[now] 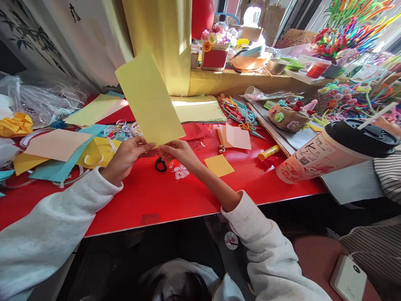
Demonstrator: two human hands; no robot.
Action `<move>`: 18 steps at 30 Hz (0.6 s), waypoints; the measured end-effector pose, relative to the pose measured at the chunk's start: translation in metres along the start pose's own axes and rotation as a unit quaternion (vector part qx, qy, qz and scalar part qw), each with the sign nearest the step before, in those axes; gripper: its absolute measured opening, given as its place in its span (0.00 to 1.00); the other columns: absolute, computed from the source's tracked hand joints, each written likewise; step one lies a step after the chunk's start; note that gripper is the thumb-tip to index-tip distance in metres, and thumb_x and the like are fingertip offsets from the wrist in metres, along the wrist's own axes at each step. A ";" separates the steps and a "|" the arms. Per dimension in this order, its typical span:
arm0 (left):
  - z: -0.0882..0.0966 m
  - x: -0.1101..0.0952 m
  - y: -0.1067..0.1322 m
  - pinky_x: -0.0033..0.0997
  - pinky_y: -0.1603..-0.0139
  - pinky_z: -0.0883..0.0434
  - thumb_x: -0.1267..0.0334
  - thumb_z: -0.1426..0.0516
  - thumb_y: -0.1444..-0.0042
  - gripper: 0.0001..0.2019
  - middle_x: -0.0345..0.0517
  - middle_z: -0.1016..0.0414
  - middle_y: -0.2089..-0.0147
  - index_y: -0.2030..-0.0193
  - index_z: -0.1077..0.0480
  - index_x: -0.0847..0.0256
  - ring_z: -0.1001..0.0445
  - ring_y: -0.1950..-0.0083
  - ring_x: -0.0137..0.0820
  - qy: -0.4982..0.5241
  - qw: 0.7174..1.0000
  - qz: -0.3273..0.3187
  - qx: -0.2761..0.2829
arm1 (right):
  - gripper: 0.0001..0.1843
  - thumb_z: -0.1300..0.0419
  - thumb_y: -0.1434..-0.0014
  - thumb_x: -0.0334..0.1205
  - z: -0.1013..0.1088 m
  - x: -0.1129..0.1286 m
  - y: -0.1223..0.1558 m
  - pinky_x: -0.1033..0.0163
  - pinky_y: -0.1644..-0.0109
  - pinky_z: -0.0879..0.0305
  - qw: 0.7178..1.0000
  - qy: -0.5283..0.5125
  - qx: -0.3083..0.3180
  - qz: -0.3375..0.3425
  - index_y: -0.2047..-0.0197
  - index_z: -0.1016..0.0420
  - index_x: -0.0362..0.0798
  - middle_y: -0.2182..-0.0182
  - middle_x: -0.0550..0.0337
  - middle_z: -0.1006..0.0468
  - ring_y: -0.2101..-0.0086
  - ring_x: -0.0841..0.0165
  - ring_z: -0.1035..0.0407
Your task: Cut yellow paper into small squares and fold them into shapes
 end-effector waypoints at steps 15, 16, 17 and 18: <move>-0.003 0.001 0.003 0.31 0.59 0.34 0.60 0.36 0.57 0.10 0.40 0.29 0.73 0.75 0.29 0.63 0.30 0.67 0.29 0.000 0.998 -0.015 0.056 | 0.18 0.36 0.51 0.50 -0.010 -0.003 0.003 0.67 0.68 0.31 0.996 0.044 0.079 -0.024 0.72 0.27 0.40 0.76 0.57 0.23 0.75 0.73 0.29; -0.002 -0.001 0.002 0.30 0.59 0.34 0.60 0.35 0.58 0.10 0.41 0.28 0.72 0.74 0.28 0.63 0.30 0.66 0.29 0.009 0.999 -0.014 0.049 | 0.18 0.36 0.51 0.50 -0.010 -0.003 0.004 0.67 0.68 0.31 0.995 0.042 0.084 -0.022 0.72 0.28 0.40 0.76 0.57 0.23 0.75 0.74 0.29; -0.001 -0.003 0.002 0.30 0.59 0.34 0.60 0.35 0.58 0.10 0.41 0.27 0.71 0.73 0.28 0.63 0.30 0.66 0.28 0.019 0.999 -0.014 0.041 | 0.17 0.36 0.51 0.49 -0.011 -0.003 0.004 0.67 0.68 0.31 0.995 0.038 0.087 -0.022 0.72 0.28 0.41 0.75 0.58 0.23 0.76 0.74 0.29; 0.001 -0.005 0.001 0.29 0.60 0.34 0.61 0.35 0.59 0.10 0.41 0.27 0.70 0.73 0.28 0.63 0.30 0.66 0.28 0.028 0.999 -0.015 0.032 | 0.17 0.36 0.50 0.49 -0.011 -0.003 0.005 0.68 0.68 0.31 0.996 0.034 0.086 -0.021 0.72 0.28 0.41 0.75 0.58 0.23 0.75 0.74 0.30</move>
Point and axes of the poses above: each hand's wrist, its own y-axis away from the middle knuckle, its own z-axis out of the back of the hand, x = y × z, the point moved 3 cm from there along -y, towards the middle knuckle
